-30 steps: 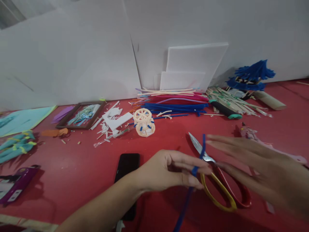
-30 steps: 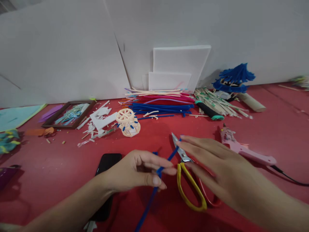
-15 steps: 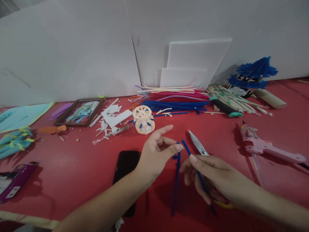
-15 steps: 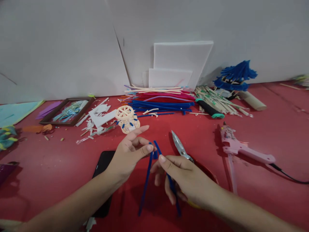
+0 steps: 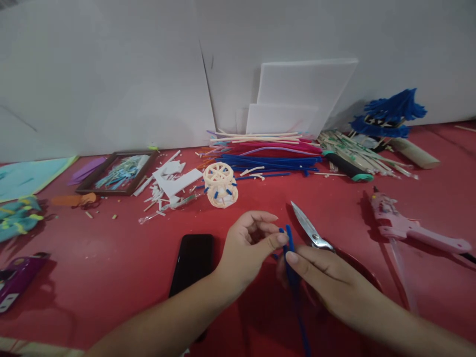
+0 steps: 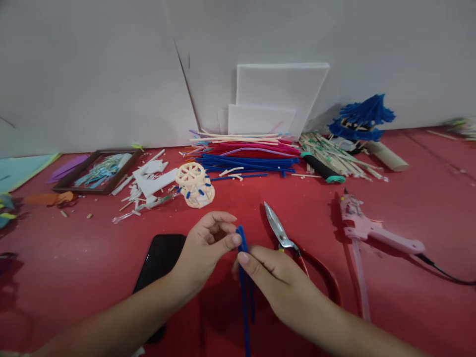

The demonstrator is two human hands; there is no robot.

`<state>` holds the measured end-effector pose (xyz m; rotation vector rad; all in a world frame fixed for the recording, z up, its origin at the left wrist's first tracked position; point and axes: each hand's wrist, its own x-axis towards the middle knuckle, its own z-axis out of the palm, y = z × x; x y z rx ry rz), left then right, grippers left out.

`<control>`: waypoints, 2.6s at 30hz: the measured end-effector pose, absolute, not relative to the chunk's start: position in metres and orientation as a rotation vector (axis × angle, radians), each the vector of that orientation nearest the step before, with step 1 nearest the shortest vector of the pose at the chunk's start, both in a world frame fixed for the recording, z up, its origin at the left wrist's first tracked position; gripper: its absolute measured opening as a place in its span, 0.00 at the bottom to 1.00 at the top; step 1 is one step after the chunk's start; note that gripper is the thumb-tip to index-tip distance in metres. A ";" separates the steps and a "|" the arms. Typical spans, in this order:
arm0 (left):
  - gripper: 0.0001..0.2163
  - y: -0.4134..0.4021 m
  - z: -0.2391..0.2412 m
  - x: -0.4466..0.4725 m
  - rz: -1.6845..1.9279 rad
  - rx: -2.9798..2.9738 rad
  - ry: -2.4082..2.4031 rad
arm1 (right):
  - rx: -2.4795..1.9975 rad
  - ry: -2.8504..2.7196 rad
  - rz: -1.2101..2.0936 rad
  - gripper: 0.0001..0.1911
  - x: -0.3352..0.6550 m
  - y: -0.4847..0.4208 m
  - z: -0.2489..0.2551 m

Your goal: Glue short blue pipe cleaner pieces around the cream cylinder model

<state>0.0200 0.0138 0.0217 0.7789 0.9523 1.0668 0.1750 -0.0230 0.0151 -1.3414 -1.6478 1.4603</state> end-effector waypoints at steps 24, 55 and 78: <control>0.20 0.015 0.006 0.014 0.682 0.822 0.795 | -1.449 -1.487 1.649 0.37 0.177 -0.037 0.006; 0.23 0.019 0.007 0.012 0.814 0.782 0.901 | -1.329 -1.950 0.920 0.23 0.186 -0.027 0.005; 0.15 0.018 0.007 0.007 0.251 0.882 0.607 | -0.979 -1.999 0.966 0.09 0.216 -0.003 0.019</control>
